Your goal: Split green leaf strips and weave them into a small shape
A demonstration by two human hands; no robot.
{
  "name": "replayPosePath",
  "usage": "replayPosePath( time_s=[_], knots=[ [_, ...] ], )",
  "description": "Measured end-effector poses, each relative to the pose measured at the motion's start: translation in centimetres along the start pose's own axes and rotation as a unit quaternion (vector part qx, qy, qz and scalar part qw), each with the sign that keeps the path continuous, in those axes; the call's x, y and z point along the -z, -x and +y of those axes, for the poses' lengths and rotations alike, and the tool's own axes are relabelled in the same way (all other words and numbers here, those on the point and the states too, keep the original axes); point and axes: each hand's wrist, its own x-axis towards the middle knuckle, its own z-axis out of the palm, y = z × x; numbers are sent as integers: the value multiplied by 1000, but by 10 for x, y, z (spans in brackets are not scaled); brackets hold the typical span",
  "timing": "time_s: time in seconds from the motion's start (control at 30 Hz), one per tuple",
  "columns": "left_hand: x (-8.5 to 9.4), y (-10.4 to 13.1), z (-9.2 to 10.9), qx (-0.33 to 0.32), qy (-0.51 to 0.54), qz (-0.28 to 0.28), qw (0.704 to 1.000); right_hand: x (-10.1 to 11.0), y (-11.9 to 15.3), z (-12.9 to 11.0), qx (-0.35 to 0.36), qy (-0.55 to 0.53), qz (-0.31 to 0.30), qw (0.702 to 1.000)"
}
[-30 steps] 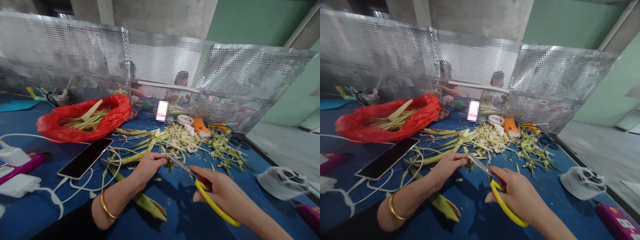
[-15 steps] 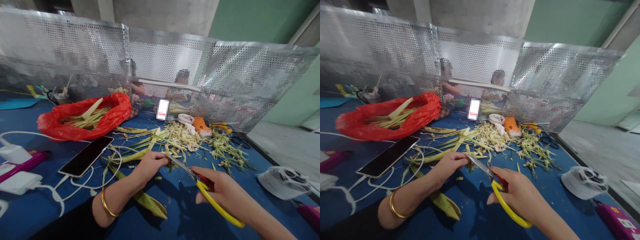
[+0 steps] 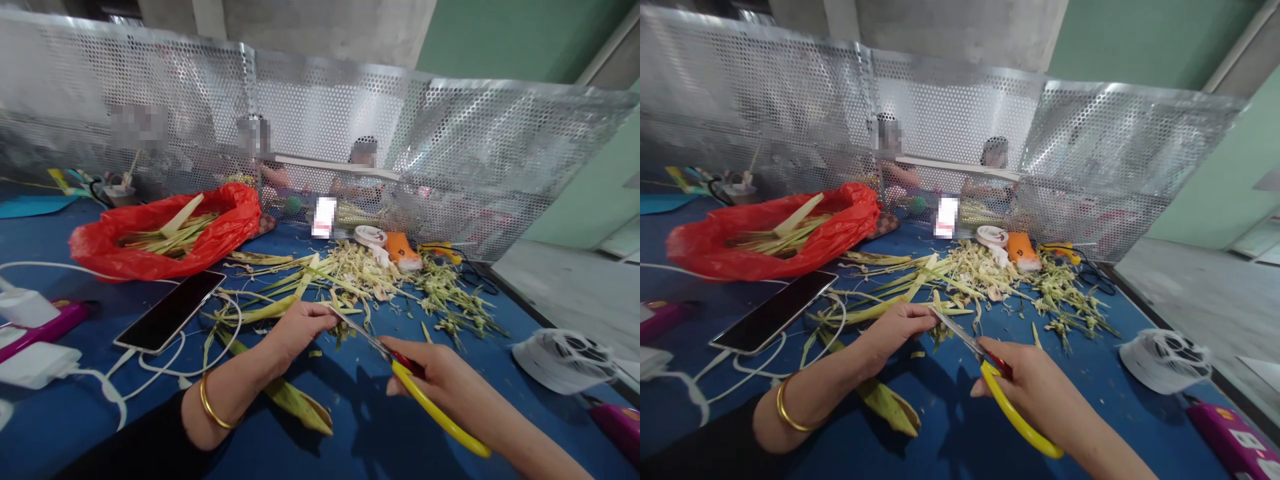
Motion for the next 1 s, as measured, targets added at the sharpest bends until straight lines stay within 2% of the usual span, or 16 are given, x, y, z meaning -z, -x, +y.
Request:
replayPosePath(
  time_s=[0.17,0.27,0.33,0.37,0.43,0.5,0.57,0.67,0.73,0.83,0.9,1.0],
  knots=[
    [-2,0,-3,2,20,19,1000,-3,-4,7,8,24,32,999],
    [-2,-1,-4,24,91,45,995,-3,-11,22,-8,99,134,986],
    [-2,-1,-4,56,160,57,984,-4,-17,32,-33,185,200,962],
    [-3,-1,-3,69,188,59,978,-6,-19,35,-45,224,212,950],
    [-3,0,-1,80,214,59,972,-9,-22,38,-67,276,195,939],
    [-3,1,0,74,216,57,972,-14,-22,37,-70,292,159,940],
    [-4,2,-1,67,222,60,971,-18,-20,34,-51,298,139,943],
    [-6,3,-3,75,241,61,966,-19,-17,31,-4,309,140,941],
    [-9,4,-5,84,252,45,963,-17,-16,30,26,283,172,943],
    [-16,7,-7,85,260,-4,962,-14,-17,25,91,163,273,944],
    [-21,11,-8,82,256,-38,962,-14,-20,19,136,84,317,935],
    [-26,16,-9,87,253,-77,960,-16,-25,8,185,-4,296,937]
  ],
)
